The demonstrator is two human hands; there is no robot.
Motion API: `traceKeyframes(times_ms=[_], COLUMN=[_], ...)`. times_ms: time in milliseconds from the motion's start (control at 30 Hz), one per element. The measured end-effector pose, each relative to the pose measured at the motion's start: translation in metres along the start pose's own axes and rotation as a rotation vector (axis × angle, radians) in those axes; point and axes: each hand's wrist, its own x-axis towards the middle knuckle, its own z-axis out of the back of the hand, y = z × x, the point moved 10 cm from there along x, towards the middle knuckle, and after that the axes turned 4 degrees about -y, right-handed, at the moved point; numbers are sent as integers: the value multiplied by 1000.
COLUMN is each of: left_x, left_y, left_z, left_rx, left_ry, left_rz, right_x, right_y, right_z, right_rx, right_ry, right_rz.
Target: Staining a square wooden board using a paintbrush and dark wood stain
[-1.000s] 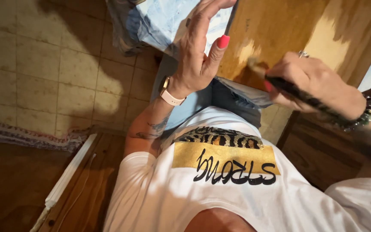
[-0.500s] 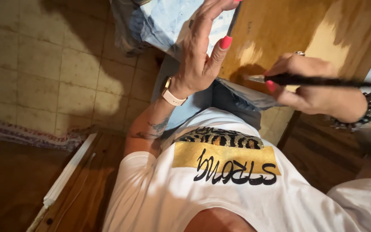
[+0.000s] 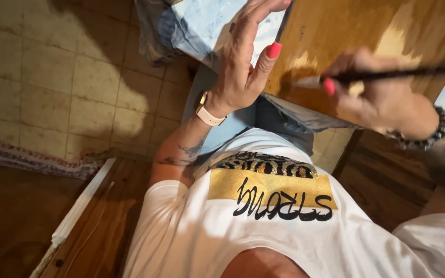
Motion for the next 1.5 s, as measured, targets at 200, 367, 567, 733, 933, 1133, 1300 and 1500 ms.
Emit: traceKeyframes(times_ms=[200, 367, 567, 733, 933, 1133, 1300, 1500], left_x=[4, 1, 6, 5, 9, 9, 13, 13], left_y=[-5, -1, -11, -9, -15, -16, -18, -18], left_z=[3, 0, 3, 2, 1, 1, 1, 2], left_rx=[17, 40, 27, 98, 135, 127, 110, 101], left_ry=[-2, -13, -22, -18, -1, -18, -1, -33], left_rz=[7, -3, -17, -25, 1, 16, 2, 4], right_x=[-4, 0, -2, 7, -3, -5, 5, 5], right_y=[6, -11, -28, -13, -22, -30, -22, -5], right_z=[28, 27, 23, 44, 53, 52, 43, 46], right_rx=[-534, -324, -274, -177, -289, -376, -109, -249], right_ry=[-244, -146, -91, -181, -244, -197, -177, -210], right_rz=[124, 68, -141, -97, -78, -171, -97, 115])
